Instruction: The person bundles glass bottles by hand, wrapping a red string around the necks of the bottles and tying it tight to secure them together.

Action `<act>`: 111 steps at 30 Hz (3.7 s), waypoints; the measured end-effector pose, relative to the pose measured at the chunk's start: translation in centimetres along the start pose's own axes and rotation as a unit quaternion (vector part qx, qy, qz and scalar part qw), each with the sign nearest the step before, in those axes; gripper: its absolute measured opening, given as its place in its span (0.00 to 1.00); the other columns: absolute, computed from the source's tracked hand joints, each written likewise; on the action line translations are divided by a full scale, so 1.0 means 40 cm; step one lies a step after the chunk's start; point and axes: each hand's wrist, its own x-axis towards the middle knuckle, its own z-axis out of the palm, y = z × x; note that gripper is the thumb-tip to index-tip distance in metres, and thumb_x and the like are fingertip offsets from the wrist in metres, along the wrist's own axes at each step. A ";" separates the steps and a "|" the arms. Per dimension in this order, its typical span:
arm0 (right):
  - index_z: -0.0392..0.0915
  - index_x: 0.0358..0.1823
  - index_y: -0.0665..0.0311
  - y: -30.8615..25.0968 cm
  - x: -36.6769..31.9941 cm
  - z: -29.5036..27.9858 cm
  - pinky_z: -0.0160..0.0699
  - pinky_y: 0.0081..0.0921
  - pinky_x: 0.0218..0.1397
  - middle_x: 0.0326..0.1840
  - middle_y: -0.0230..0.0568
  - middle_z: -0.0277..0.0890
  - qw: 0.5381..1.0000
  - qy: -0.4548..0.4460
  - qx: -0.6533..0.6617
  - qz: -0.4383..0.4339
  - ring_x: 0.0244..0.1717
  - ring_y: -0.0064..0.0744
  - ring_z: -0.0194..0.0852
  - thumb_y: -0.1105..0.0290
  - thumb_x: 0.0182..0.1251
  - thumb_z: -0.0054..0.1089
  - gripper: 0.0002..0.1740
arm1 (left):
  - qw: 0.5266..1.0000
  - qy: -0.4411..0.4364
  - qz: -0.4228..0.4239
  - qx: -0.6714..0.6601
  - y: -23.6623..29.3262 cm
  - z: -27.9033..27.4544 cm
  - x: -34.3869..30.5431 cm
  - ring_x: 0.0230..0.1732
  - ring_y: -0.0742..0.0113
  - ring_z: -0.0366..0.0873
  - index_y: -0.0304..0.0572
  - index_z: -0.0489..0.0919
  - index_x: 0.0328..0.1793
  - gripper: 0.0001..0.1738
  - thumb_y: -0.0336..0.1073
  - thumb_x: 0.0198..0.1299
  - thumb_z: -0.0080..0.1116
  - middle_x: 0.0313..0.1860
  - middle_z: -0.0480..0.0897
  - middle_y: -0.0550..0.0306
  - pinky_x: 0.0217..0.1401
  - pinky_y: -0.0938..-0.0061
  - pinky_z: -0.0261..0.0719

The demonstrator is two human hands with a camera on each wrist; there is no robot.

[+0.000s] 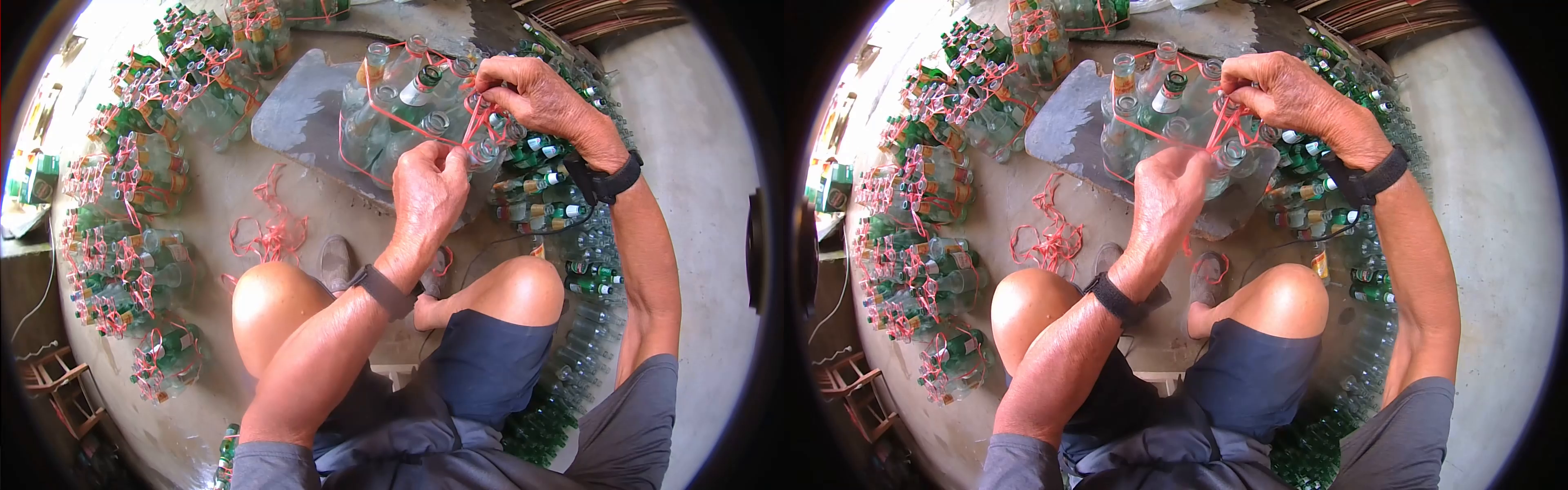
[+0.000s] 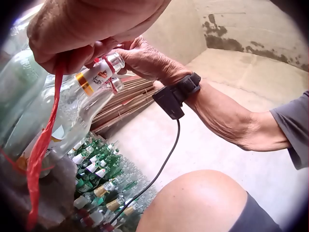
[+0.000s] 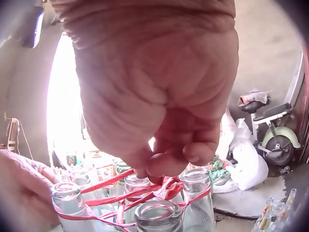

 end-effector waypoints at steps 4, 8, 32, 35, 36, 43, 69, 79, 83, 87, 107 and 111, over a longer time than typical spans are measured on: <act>0.82 0.45 0.66 0.011 0.002 -0.005 0.83 0.37 0.43 0.35 0.46 0.85 1.000 -0.013 0.011 0.022 0.36 0.40 0.86 0.71 0.73 0.67 0.06 | 1.000 -0.002 0.000 0.004 0.005 -0.001 -0.002 0.36 0.48 0.92 0.25 0.90 0.44 0.17 0.38 0.68 0.63 0.31 0.90 0.36 0.47 0.56 0.86; 0.83 0.45 0.66 0.024 0.006 0.002 0.84 0.34 0.41 0.34 0.44 0.86 1.000 -0.007 0.012 0.015 0.33 0.34 0.85 0.74 0.73 0.66 0.05 | 1.000 0.007 0.009 0.011 0.000 0.001 -0.004 0.35 0.49 0.91 0.25 0.89 0.44 0.16 0.37 0.69 0.62 0.31 0.90 0.36 0.46 0.57 0.86; 0.87 0.45 0.69 0.021 0.066 0.002 0.82 0.27 0.36 0.33 0.32 0.87 0.991 -0.081 0.052 0.090 0.31 0.20 0.82 0.75 0.74 0.67 0.05 | 0.999 0.034 0.000 -0.006 0.011 0.013 -0.014 0.27 0.61 0.83 0.28 0.89 0.43 0.15 0.36 0.73 0.60 0.25 0.86 0.42 0.38 0.59 0.81; 0.88 0.44 0.69 0.078 0.067 0.017 0.83 0.30 0.41 0.35 0.36 0.85 0.998 -0.057 -0.013 0.020 0.36 0.27 0.84 0.77 0.71 0.68 0.05 | 0.999 0.039 0.011 0.001 -0.012 0.017 -0.009 0.27 0.60 0.83 0.28 0.89 0.42 0.16 0.36 0.73 0.60 0.24 0.85 0.42 0.38 0.59 0.81; 0.88 0.44 0.70 0.082 0.070 0.022 0.83 0.31 0.44 0.36 0.39 0.85 0.995 -0.032 -0.070 -0.059 0.38 0.31 0.85 0.77 0.69 0.69 0.05 | 0.999 0.039 0.011 0.001 -0.006 0.014 -0.010 0.27 0.60 0.83 0.28 0.89 0.42 0.16 0.36 0.73 0.60 0.24 0.85 0.42 0.38 0.59 0.81; 0.88 0.45 0.71 0.087 0.065 0.019 0.84 0.34 0.45 0.37 0.41 0.83 0.995 -0.087 0.008 0.037 0.38 0.35 0.85 0.79 0.67 0.68 0.07 | 1.000 0.018 -0.014 0.007 -0.004 -0.004 -0.012 0.25 0.58 0.84 0.28 0.90 0.41 0.14 0.34 0.68 0.60 0.23 0.86 0.41 0.38 0.59 0.82; 0.73 0.75 0.72 -0.168 -0.093 0.150 0.85 0.50 0.61 0.61 0.58 0.80 0.967 0.120 -0.153 0.162 0.59 0.63 0.84 0.50 0.54 0.84 0.51 | 0.997 -0.012 -0.072 -0.006 0.049 -0.083 -0.022 0.26 0.79 0.70 0.27 0.91 0.37 0.14 0.35 0.62 0.64 0.25 0.81 0.66 0.28 0.75 0.66; 0.74 0.74 0.72 -0.160 -0.094 0.177 0.85 0.47 0.61 0.60 0.57 0.80 0.965 0.155 -0.127 0.168 0.58 0.61 0.85 0.58 0.53 0.82 0.47 | 0.998 -0.010 -0.032 0.045 0.049 -0.120 -0.035 0.25 0.82 0.69 0.28 0.92 0.37 0.12 0.33 0.63 0.65 0.23 0.80 0.69 0.26 0.75 0.66; 0.74 0.74 0.72 -0.156 -0.093 0.179 0.85 0.47 0.61 0.60 0.57 0.80 0.965 0.162 -0.115 0.171 0.58 0.60 0.85 0.58 0.53 0.82 0.47 | 0.997 -0.021 -0.027 0.068 0.050 -0.127 -0.034 0.25 0.83 0.70 0.28 0.92 0.39 0.12 0.32 0.64 0.65 0.24 0.81 0.69 0.26 0.77 0.66; 0.75 0.74 0.70 -0.149 -0.098 0.186 0.85 0.47 0.62 0.60 0.56 0.80 0.964 0.177 -0.111 0.163 0.58 0.60 0.85 0.57 0.52 0.81 0.47 | 0.996 -0.013 0.010 0.085 0.049 -0.124 -0.029 0.26 0.82 0.71 0.27 0.91 0.40 0.12 0.31 0.66 0.64 0.24 0.83 0.67 0.28 0.77 0.70; 0.78 0.70 0.61 -0.151 -0.113 0.200 0.76 0.50 0.68 0.62 0.46 0.80 0.966 0.204 -0.068 0.140 0.66 0.50 0.81 0.59 0.54 0.76 0.39 | 0.859 -0.046 0.364 0.356 0.154 -0.121 0.125 0.31 0.33 0.85 0.41 0.86 0.32 0.08 0.34 0.64 0.64 0.26 0.84 0.39 0.35 0.48 0.83; 0.78 0.68 0.61 -0.151 -0.110 0.207 0.76 0.51 0.67 0.62 0.46 0.81 0.962 0.218 -0.091 0.135 0.66 0.49 0.82 0.60 0.55 0.76 0.37 | 0.866 -0.059 0.327 0.372 0.161 -0.108 0.164 0.33 0.33 0.85 0.40 0.87 0.32 0.09 0.35 0.62 0.63 0.28 0.85 0.39 0.39 0.48 0.84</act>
